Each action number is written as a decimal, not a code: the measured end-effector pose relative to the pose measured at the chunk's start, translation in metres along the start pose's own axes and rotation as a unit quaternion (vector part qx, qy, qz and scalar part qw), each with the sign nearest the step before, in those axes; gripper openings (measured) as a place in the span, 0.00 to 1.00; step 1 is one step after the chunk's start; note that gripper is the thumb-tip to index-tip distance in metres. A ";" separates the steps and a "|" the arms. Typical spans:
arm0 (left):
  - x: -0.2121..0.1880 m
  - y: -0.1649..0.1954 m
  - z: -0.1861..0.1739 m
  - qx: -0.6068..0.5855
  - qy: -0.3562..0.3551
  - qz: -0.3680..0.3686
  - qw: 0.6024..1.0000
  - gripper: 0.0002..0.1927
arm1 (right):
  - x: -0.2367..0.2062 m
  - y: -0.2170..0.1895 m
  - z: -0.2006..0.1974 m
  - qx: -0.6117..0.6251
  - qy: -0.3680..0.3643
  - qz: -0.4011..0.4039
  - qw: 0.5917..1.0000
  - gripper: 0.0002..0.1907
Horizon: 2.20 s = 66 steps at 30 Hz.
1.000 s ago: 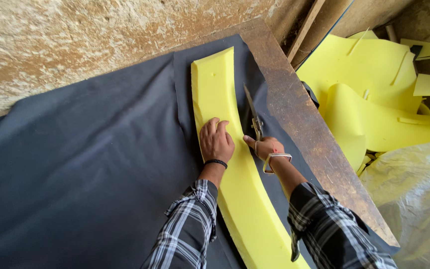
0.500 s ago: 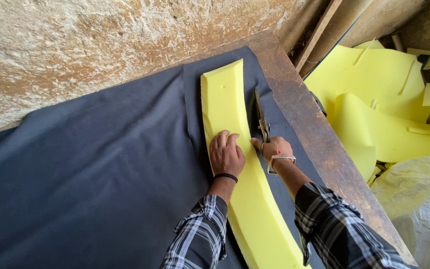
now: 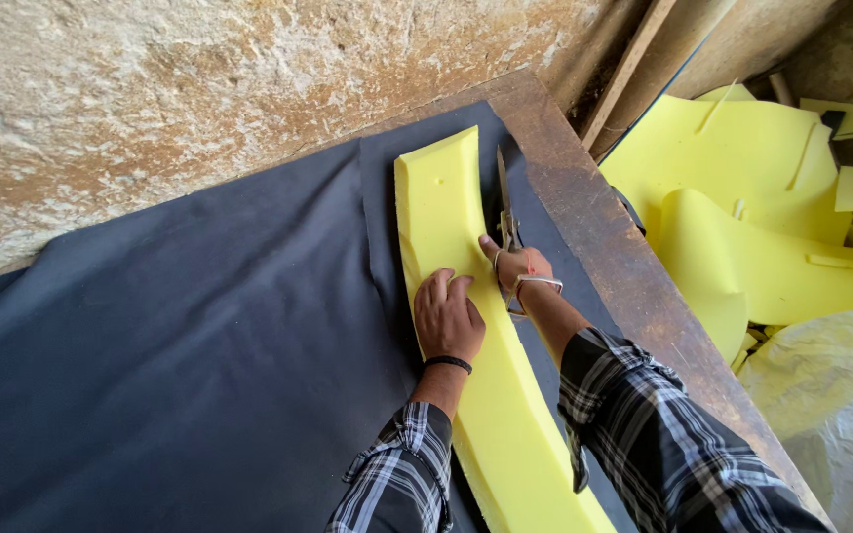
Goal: The person cuts a length of gray fabric from a roll using scissors, then spreads and smooths the fabric flat over a work table. They place a curved yellow foam piece on the fabric and trim the fabric around the foam's shape with the scissors, adjusting the cloth as they cut.
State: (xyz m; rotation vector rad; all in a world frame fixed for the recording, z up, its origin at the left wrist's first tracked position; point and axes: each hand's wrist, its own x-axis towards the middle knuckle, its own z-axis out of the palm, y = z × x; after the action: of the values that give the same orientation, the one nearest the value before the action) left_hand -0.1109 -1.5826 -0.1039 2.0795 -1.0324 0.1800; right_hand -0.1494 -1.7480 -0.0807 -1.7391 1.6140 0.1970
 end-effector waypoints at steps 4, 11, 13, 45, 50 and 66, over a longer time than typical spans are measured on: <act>0.001 -0.001 -0.001 0.010 -0.040 -0.010 0.999 0.14 | 0.011 -0.015 -0.004 -0.045 0.024 0.018 0.999 0.41; 0.001 0.000 -0.003 0.011 -0.033 -0.013 0.999 0.15 | 0.008 -0.029 -0.013 -0.023 0.014 0.026 0.999 0.44; 0.001 0.000 -0.003 0.011 -0.034 -0.014 0.999 0.15 | 0.012 -0.039 -0.017 -0.008 0.022 0.031 0.999 0.45; -0.004 -0.035 0.002 0.036 -0.005 0.014 0.999 0.14 | 0.022 0.156 -0.063 -0.200 0.093 -0.117 0.968 0.28; -0.005 -0.038 -0.001 0.065 -0.006 0.015 0.998 0.15 | -0.048 0.231 -0.065 -0.072 0.216 -0.281 0.932 0.22; -0.023 -0.008 -0.021 0.205 -0.187 0.055 0.959 0.39 | -0.201 0.357 -0.018 0.008 -0.161 -0.126 0.979 0.34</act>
State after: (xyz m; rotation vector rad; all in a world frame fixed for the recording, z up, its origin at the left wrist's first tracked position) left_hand -0.1155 -1.5509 -0.1049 2.4941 -1.4370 0.0592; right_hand -0.5201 -1.5745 -0.0979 -1.7754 1.1498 0.3227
